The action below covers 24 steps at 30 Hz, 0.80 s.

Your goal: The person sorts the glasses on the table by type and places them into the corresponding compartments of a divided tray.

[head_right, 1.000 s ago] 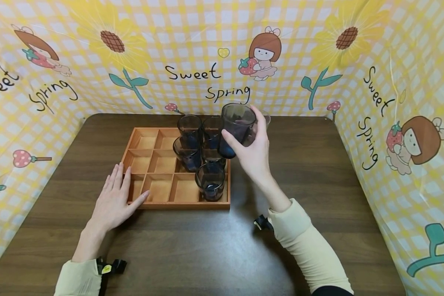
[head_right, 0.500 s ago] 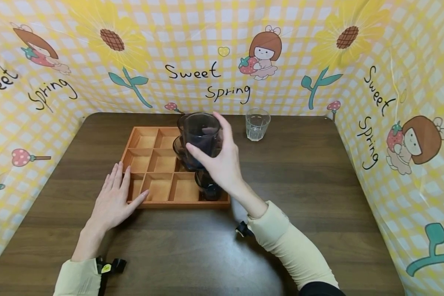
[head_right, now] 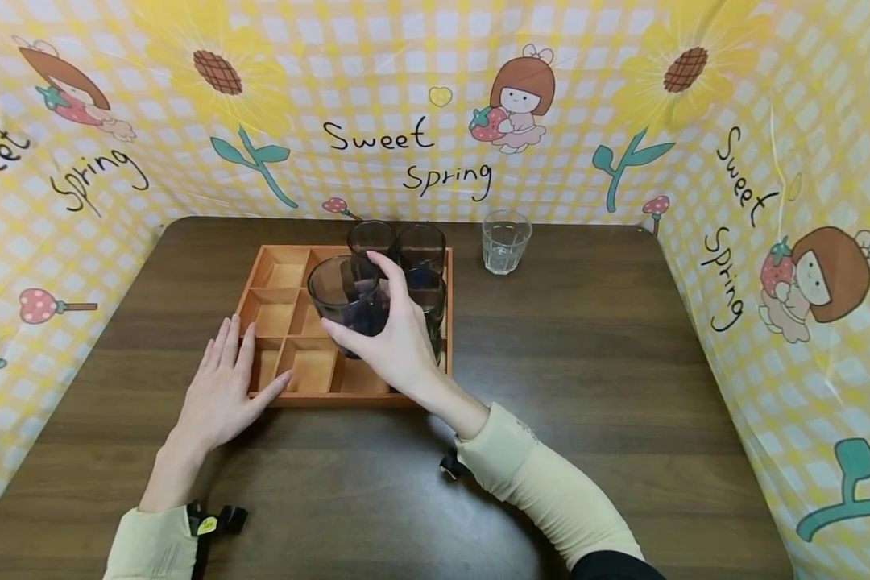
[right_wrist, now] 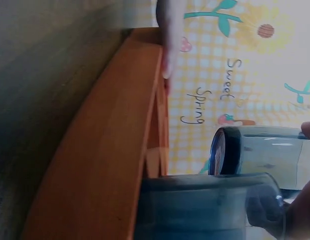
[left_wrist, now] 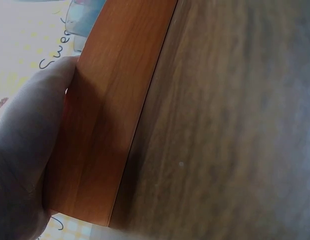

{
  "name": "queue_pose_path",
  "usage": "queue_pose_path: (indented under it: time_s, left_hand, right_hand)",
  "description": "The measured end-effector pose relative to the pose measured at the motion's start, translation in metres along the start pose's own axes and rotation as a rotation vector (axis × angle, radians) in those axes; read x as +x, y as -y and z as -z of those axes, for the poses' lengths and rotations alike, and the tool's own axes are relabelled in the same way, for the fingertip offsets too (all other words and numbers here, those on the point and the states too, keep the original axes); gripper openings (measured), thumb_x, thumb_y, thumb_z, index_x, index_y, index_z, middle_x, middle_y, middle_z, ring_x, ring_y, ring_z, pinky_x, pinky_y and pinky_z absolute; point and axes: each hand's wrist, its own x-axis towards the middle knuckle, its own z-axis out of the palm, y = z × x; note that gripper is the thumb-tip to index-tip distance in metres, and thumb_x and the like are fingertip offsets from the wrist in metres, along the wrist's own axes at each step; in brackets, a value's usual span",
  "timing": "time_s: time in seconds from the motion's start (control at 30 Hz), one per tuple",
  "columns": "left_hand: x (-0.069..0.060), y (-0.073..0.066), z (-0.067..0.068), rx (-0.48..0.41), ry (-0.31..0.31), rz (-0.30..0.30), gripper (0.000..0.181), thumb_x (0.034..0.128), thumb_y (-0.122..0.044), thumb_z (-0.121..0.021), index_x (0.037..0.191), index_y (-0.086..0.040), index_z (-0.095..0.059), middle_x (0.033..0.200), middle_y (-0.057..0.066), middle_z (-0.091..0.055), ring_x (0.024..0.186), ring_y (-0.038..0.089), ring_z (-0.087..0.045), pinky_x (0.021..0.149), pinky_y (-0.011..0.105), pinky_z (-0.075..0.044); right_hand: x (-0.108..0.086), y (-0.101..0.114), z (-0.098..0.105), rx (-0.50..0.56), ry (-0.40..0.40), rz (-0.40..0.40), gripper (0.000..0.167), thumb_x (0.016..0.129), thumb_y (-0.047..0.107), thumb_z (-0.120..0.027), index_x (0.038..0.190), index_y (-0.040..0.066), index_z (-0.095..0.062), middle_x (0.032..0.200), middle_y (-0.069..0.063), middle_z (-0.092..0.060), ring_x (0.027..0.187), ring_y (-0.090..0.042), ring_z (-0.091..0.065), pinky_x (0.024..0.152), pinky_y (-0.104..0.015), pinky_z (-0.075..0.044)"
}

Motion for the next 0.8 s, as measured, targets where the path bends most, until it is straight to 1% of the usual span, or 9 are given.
queue_pose_path:
  time_s: [0.1,0.2,0.3,0.37,0.47,0.6,0.7,0.73,0.8]
  left_hand:
    - [0.0,0.0,0.001,0.003,0.001,0.0,0.11,0.1049,-0.071,-0.055,0.175,0.003,-0.012,0.183,0.031,0.0,0.173,0.047,-0.002,0.14,0.063,-0.008]
    - [0.0,0.0,0.001,0.003,0.004,-0.002,0.11,0.1051,-0.071,-0.055,0.175,0.002,-0.011,0.183,0.031,0.001,0.173,0.047,-0.002,0.14,0.063,-0.007]
    - [0.0,0.0,0.001,0.004,-0.001,-0.005,0.11,0.105,-0.071,-0.055,0.175,0.003,-0.012,0.183,0.031,0.0,0.173,0.047,-0.002,0.14,0.063,-0.007]
    - [0.0,0.0,0.001,0.005,-0.003,-0.006,0.11,0.105,-0.071,-0.055,0.175,0.003,-0.012,0.183,0.032,-0.001,0.173,0.047,-0.002,0.14,0.062,-0.007]
    - [0.0,0.0,0.001,0.006,0.0,-0.004,0.111,0.105,-0.071,-0.055,0.175,0.003,-0.012,0.183,0.032,-0.002,0.173,0.047,-0.002,0.14,0.062,-0.007]
    - [0.0,0.0,0.0,0.005,0.004,-0.001,0.111,0.105,-0.072,-0.054,0.175,0.003,-0.011,0.183,0.03,0.001,0.173,0.047,-0.002,0.14,0.063,-0.007]
    - [0.0,0.0,0.0,0.006,0.002,0.0,0.111,0.105,-0.072,-0.054,0.175,0.003,-0.011,0.183,0.029,0.002,0.173,0.047,-0.002,0.14,0.063,-0.007]
    - [0.0,0.0,0.0,0.005,0.002,0.0,0.111,0.1049,-0.072,-0.054,0.175,0.002,-0.011,0.183,0.029,0.002,0.173,0.047,-0.002,0.14,0.063,-0.007]
    - [0.001,0.001,0.0,0.005,-0.003,0.0,0.111,0.1047,-0.072,-0.055,0.175,0.002,-0.012,0.183,0.03,0.001,0.173,0.047,-0.003,0.14,0.063,-0.008]
  right_hand:
    - [-0.003,-0.002,-0.003,-0.054,0.019,-0.005,0.099,0.088,0.026,-0.093,0.168,0.024,-0.035,0.129,-0.006,-0.077,0.107,-0.021,-0.076,0.08,-0.031,-0.057]
    - [-0.005,-0.005,-0.005,-0.107,0.042,0.004,0.1,0.085,0.026,-0.095,0.166,0.025,-0.037,0.128,-0.006,-0.075,0.109,-0.019,-0.076,0.082,-0.032,-0.06]
    - [-0.005,-0.007,-0.006,-0.156,0.083,0.005,0.097,0.084,0.026,-0.096,0.163,0.022,-0.041,0.131,-0.009,-0.073,0.113,-0.021,-0.075,0.088,-0.038,-0.064]
    - [-0.004,-0.008,-0.006,-0.195,0.113,0.007,0.094,0.083,0.027,-0.097,0.16,0.019,-0.043,0.132,-0.011,-0.073,0.114,-0.023,-0.075,0.091,-0.042,-0.065]
    - [-0.002,-0.014,-0.007,-0.268,0.154,0.008,0.09,0.082,0.031,-0.096,0.156,0.016,-0.045,0.129,-0.011,-0.074,0.112,-0.023,-0.076,0.092,-0.041,-0.065]
    - [-0.001,-0.021,-0.009,-0.338,0.199,0.024,0.088,0.081,0.035,-0.096,0.151,0.014,-0.047,0.12,-0.009,-0.077,0.102,-0.019,-0.077,0.084,-0.037,-0.065]
    - [0.0,-0.023,-0.009,-0.369,0.218,0.041,0.089,0.079,0.036,-0.097,0.149,0.012,-0.048,0.114,-0.009,-0.079,0.097,-0.02,-0.077,0.083,-0.037,-0.065]
    - [0.0,-0.024,-0.009,-0.382,0.221,0.046,0.089,0.079,0.037,-0.097,0.149,0.013,-0.048,0.113,-0.008,-0.079,0.097,-0.02,-0.077,0.084,-0.037,-0.065]
    - [0.0,-0.027,-0.01,-0.41,0.225,0.054,0.091,0.078,0.039,-0.098,0.149,0.012,-0.048,0.114,-0.008,-0.079,0.102,-0.024,-0.077,0.092,-0.043,-0.064]
